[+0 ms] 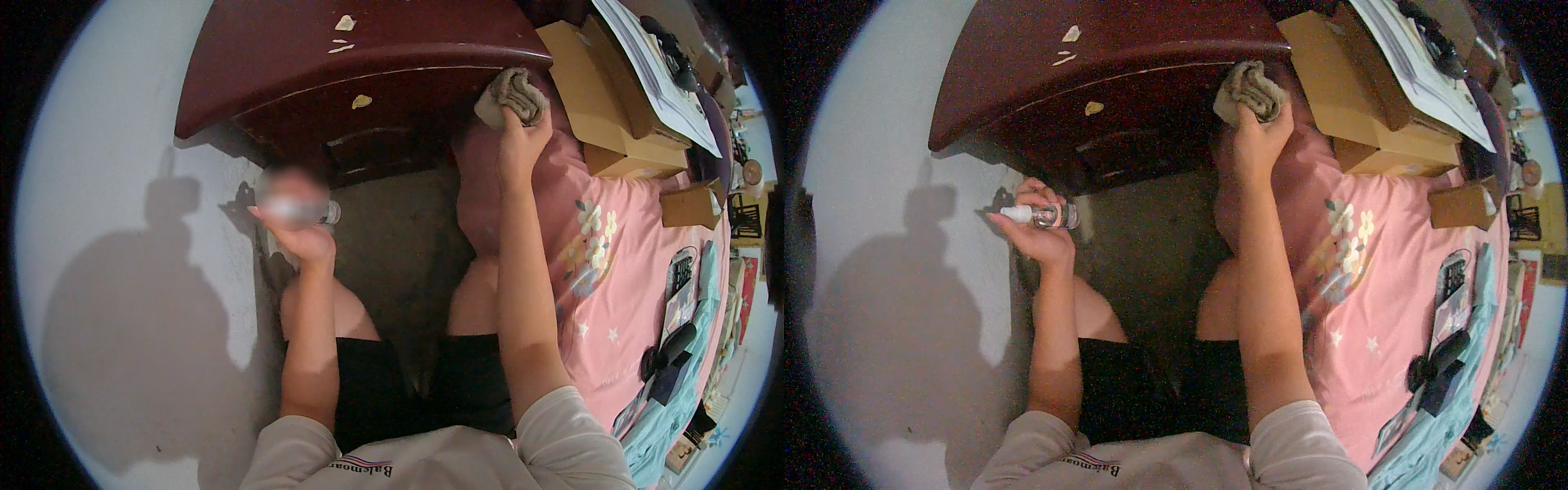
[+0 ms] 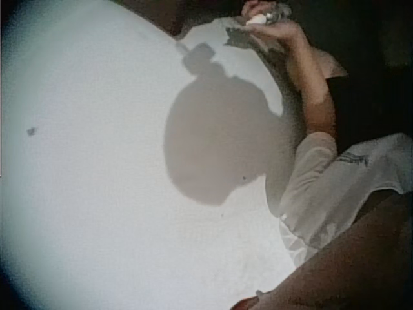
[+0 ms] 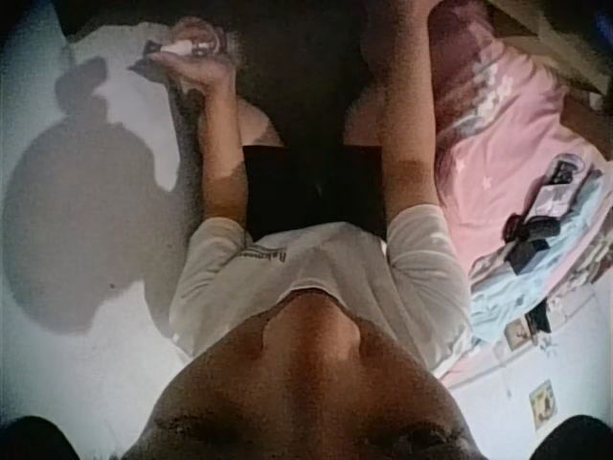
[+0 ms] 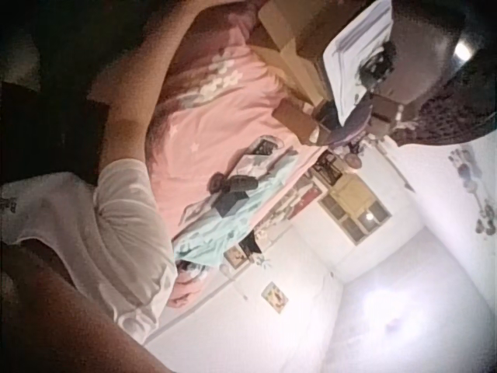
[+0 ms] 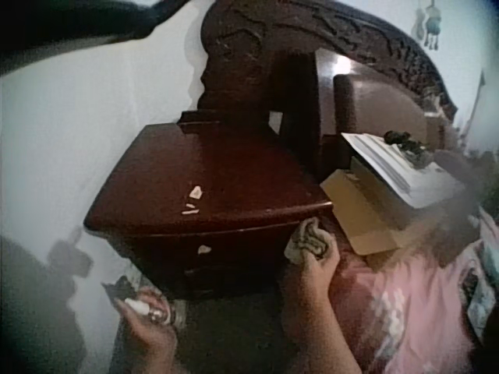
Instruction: The person wipes down a wooden headboard and the side of a nightstand using a cloth and a spray bottle.
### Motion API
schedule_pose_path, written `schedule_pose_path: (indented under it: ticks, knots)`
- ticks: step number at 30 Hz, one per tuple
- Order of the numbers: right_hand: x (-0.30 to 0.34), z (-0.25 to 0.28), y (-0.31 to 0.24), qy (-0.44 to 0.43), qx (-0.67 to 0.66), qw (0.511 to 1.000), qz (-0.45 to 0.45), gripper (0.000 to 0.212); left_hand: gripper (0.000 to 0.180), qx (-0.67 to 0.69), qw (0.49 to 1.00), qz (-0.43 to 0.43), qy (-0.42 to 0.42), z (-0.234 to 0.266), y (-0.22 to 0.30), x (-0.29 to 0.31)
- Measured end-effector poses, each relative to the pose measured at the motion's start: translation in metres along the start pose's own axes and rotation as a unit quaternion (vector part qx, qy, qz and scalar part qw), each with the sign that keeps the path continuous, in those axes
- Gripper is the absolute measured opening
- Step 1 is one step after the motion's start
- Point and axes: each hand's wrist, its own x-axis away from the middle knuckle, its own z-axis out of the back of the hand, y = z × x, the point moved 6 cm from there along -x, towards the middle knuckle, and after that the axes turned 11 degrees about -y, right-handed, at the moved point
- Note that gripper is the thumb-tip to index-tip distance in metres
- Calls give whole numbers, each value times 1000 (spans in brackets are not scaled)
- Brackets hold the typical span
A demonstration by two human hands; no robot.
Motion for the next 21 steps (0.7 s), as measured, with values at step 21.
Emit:
schedule_pose_path:
  ticks: [21]
  knots:
    - [78, -60, 106, 163, -256, 912, -276, 37, 78, -39, 996, -42, -67, -11, 54, 28]
